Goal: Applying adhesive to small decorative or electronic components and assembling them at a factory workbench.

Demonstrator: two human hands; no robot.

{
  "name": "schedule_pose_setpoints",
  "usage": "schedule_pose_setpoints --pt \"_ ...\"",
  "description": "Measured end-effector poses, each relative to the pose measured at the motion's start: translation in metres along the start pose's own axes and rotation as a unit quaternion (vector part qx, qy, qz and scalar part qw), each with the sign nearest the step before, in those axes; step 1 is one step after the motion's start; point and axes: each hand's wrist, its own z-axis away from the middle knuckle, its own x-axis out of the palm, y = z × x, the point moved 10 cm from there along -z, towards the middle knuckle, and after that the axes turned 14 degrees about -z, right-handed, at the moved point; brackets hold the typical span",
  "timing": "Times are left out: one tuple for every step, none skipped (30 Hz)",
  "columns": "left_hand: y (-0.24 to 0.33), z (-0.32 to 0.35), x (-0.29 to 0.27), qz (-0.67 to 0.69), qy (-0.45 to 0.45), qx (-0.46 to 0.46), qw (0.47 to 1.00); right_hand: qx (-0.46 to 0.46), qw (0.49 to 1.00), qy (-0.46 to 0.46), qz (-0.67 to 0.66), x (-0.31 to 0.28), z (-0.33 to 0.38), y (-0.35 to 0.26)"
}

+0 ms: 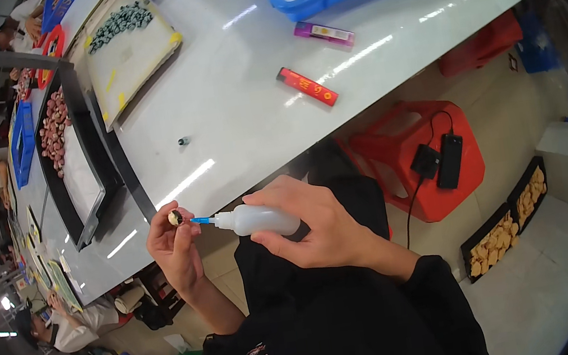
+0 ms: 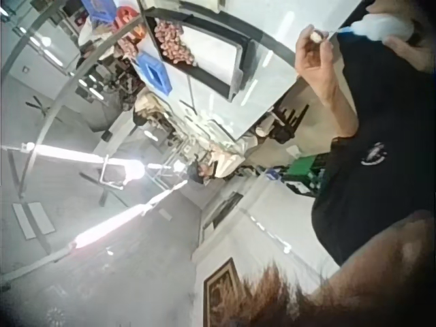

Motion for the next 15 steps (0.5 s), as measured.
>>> schedule_pose_setpoints --pt "0.000 0.000 -0.002 0.000 0.007 0.000 1.000 -0.001 1.000 -0.002 0.012 0.003 -0.001 0.001" --pt "0.001 0.000 -0.002 -0.011 0.011 0.000 1.000 0.000 1.000 -0.007 0.009 0.005 -0.002 0.003" --pt "0.001 0.000 -0.002 -0.022 0.014 -0.001 1.000 0.007 1.000 -0.011 0.014 0.006 -0.003 0.006" --pt "0.000 -0.001 -0.004 -0.021 0.017 -0.003 1.000 0.014 1.000 -0.014 0.020 0.008 -0.004 0.009" --pt "-0.001 -0.002 -0.001 -0.022 0.007 -0.002 1.000 0.017 0.999 -0.017 0.021 0.009 -0.005 0.010" --pt "-0.001 -0.003 0.001 -0.024 -0.005 0.000 1.000 0.020 0.999 -0.015 0.025 0.009 -0.005 0.010" --pt "-0.001 -0.004 0.000 -0.021 -0.004 -0.002 1.000 0.022 0.999 -0.013 0.030 0.010 -0.006 0.011" --pt "0.001 -0.004 -0.001 -0.026 -0.008 0.007 1.000 0.026 0.999 -0.014 0.031 0.011 -0.007 0.011" --pt "0.003 -0.003 -0.001 -0.031 -0.012 0.016 0.999 0.024 0.999 -0.017 0.037 0.012 -0.009 0.009" --pt "0.004 -0.003 -0.001 -0.030 -0.012 0.013 0.999 0.021 0.999 -0.019 0.043 0.012 -0.010 0.007" --pt "0.006 -0.002 -0.003 -0.049 0.004 0.014 0.999 0.024 0.999 -0.019 0.043 0.012 -0.012 0.006" --pt "0.007 -0.002 -0.006 -0.068 0.020 0.015 0.997 0.019 0.998 -0.026 0.048 0.013 -0.013 0.003" --pt "0.007 -0.001 -0.007 -0.068 0.020 0.013 0.997 0.013 0.998 -0.033 0.052 0.013 -0.015 0.001" --pt "0.012 0.000 -0.006 -0.114 0.012 0.042 0.993 0.014 0.998 -0.033 0.053 0.012 -0.016 0.001" --pt "0.018 0.000 -0.004 -0.160 0.003 0.071 0.985 0.001 0.998 -0.039 0.054 0.012 -0.018 -0.003"
